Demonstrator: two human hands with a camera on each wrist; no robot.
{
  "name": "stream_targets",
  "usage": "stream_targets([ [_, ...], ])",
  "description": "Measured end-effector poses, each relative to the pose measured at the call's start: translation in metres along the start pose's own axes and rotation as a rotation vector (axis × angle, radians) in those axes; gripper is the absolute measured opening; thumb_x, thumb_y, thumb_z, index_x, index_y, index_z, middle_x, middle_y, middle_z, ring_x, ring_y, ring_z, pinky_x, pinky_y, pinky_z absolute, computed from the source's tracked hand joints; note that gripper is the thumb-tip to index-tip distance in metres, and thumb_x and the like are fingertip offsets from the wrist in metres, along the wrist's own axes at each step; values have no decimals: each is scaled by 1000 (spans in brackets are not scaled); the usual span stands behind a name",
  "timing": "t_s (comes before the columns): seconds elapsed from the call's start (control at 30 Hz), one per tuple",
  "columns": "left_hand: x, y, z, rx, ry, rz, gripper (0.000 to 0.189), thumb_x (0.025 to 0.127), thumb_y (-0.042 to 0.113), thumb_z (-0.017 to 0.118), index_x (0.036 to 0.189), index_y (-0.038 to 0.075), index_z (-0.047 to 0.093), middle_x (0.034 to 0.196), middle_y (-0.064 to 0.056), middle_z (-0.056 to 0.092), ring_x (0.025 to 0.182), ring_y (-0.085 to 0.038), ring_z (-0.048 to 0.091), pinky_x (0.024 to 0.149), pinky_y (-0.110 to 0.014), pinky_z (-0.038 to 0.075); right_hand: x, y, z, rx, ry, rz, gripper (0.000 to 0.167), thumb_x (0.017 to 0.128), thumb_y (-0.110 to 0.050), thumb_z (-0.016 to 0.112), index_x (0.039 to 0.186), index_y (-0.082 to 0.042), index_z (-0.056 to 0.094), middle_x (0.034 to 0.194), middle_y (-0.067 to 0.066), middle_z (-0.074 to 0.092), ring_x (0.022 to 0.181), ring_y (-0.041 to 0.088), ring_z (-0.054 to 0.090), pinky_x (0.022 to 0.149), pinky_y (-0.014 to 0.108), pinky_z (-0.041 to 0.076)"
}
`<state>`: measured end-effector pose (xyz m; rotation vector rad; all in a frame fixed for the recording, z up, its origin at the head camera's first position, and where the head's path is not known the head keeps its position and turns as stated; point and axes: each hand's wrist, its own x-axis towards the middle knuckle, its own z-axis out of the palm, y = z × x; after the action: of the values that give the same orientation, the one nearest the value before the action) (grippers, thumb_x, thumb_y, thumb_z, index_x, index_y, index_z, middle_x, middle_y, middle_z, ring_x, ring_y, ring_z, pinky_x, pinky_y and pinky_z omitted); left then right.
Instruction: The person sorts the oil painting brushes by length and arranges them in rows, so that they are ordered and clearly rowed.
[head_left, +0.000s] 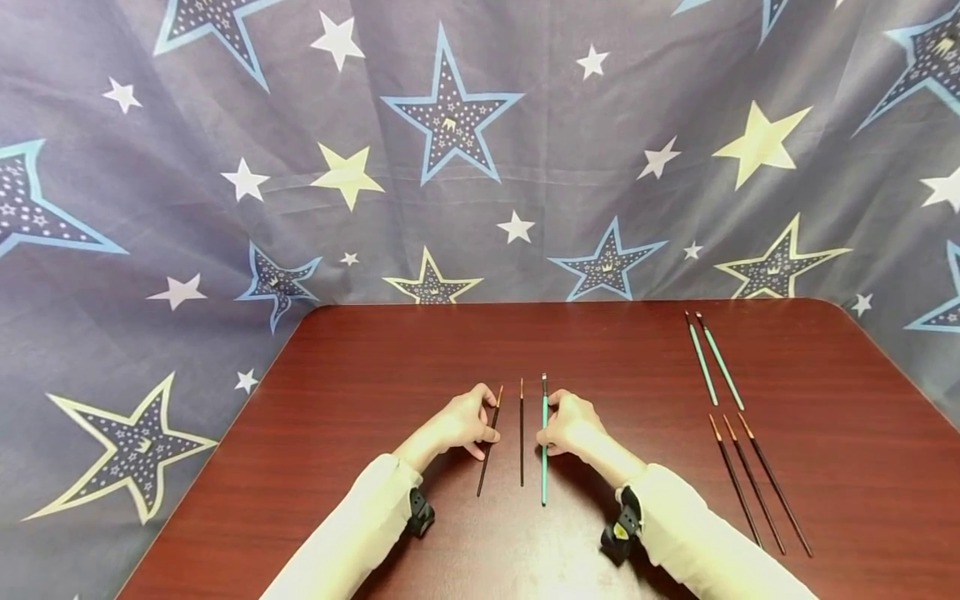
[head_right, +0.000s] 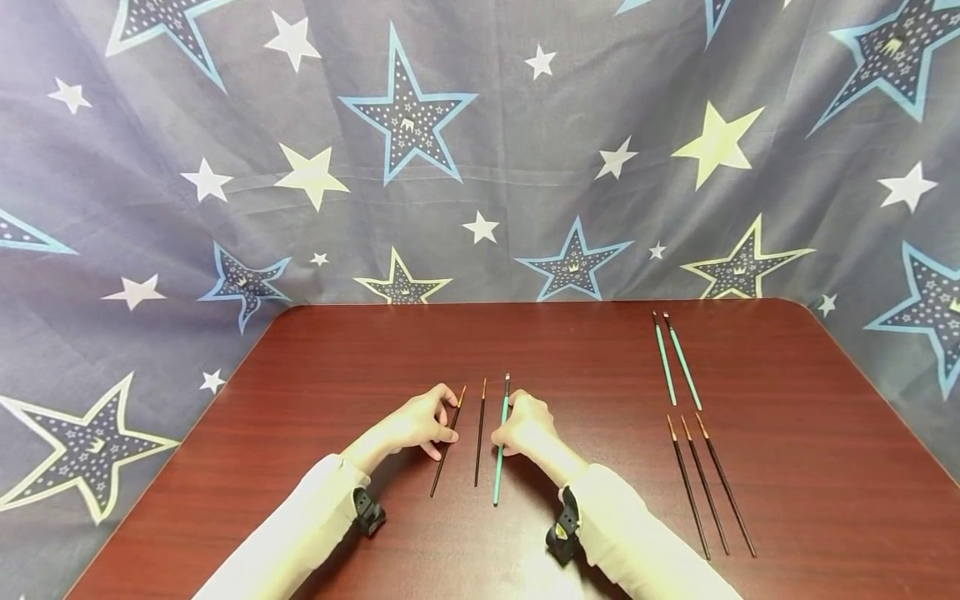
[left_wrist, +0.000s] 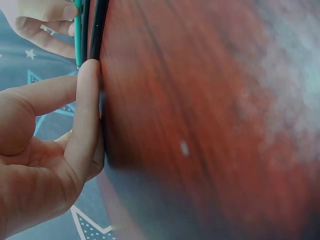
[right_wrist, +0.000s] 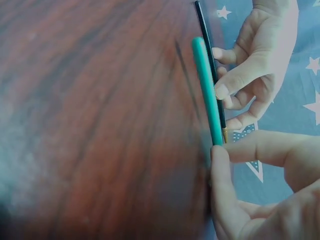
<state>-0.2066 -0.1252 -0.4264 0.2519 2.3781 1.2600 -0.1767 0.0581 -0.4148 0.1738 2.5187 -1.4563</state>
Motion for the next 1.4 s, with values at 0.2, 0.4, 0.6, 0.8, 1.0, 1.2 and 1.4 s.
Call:
stream_targets([
  [0.2,0,-2,0,1,-14,-4,45,75,-6,68,110,3,42,80,-11,44,54,-18,52,48,-33,59,0,-1,-5,99,-51,28,58,64,11,63,119,8,45,80,13,55,59,16,62,54,29,60],
  [0.4,1,0,-1,0,-8,11,45,74,-6,68,110,2,42,79,-10,44,54,-17,52,46,-32,58,2,3,-16,114,-44,19,58,64,13,61,120,8,44,85,16,55,62,17,62,57,31,61],
  [0.6,0,1,-1,1,-10,2,45,74,-7,68,110,2,42,78,-10,43,53,-17,51,46,-32,58,4,8,-31,58,8,-12,58,64,11,62,120,5,46,83,13,54,57,16,61,54,29,60],
  [0.8,0,1,-1,1,-7,12,46,74,-7,68,110,2,42,78,-10,44,53,-17,51,46,-32,58,12,12,-55,9,55,-46,58,63,9,60,120,4,47,79,12,56,54,16,62,53,29,60],
  [1.0,0,2,-2,2,2,18,46,74,-7,68,110,2,42,79,-11,45,52,-17,51,45,-32,58,24,21,-81,-45,95,-73,60,67,6,62,124,3,45,81,14,58,55,16,63,54,30,60],
  [1.2,0,-1,0,5,-9,16,44,74,-7,68,109,2,42,77,-10,44,50,-17,52,45,-32,58,35,33,-100,-87,120,-80,59,70,4,63,126,3,45,85,16,58,58,17,64,56,31,60],
  [1.4,-1,1,-1,3,4,19,45,73,-7,68,110,1,42,76,-10,44,51,-17,51,44,-32,58,47,40,-121,-101,131,-85,57,73,2,63,126,5,44,88,17,58,61,15,64,60,31,61],
])
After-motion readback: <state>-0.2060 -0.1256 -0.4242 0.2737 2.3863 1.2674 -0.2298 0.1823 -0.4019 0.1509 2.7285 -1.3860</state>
